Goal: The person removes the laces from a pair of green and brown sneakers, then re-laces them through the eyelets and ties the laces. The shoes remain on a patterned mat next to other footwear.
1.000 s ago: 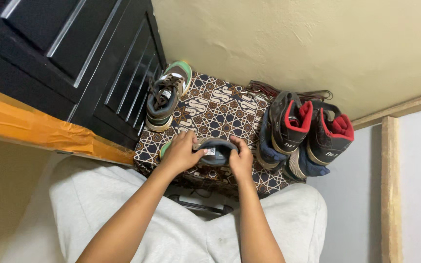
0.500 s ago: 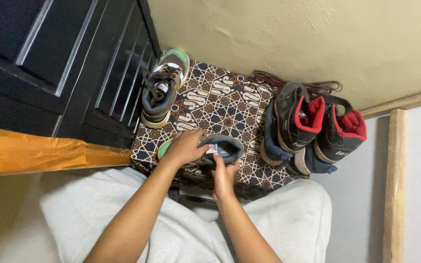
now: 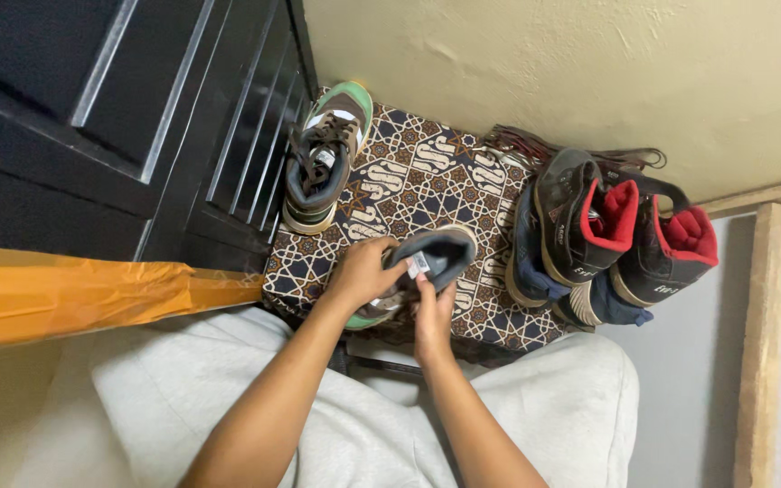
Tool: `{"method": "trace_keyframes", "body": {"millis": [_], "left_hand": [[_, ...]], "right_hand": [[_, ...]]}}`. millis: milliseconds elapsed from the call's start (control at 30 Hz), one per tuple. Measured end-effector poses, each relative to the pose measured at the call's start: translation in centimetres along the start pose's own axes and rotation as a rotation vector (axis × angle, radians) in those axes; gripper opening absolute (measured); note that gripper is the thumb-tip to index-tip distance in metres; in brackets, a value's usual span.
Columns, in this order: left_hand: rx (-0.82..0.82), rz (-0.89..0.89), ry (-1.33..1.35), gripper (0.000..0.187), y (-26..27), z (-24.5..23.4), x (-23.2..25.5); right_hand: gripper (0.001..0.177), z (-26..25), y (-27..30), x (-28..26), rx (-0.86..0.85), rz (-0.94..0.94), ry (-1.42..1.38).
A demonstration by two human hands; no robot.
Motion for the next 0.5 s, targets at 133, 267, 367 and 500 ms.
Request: {"method": "trace_keyframes", "body": {"millis": [133,267,367,500], "left_hand": [[0.153,-0.069,-0.005,0.049,0.5,-0.8,0.7],[0.166,-0.219,0.087,0.049,1.0,-0.9,0.6],[0.208,-0.188,0.084,0.052,0.9,-0.6,0.2],[0.21,-0.176,0.08,0.051,0.9,0.0,-0.6]], "right_hand": [[0.066,-0.3,-0.8,-1.5,-0.153,-0.221,0.104],[0.069,-0.1,-2.2,-1.5,-0.235,-0.26,0.106],[0.07,-0.1,-3.5,-1.0,-0.292,-0.315,0.086],[0.073,-0.1,-4.2,0.0,-0.379,-0.336,0.057]]}}
Point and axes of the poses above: each hand's wrist, its own y-axis away from the middle knuckle, its own z-axis out of the palm, x = y × z, the point moved 2 cm from there along -y, towards the middle knuckle, and after that the axes turned 5 degrees about z, right-handed, at the moved point
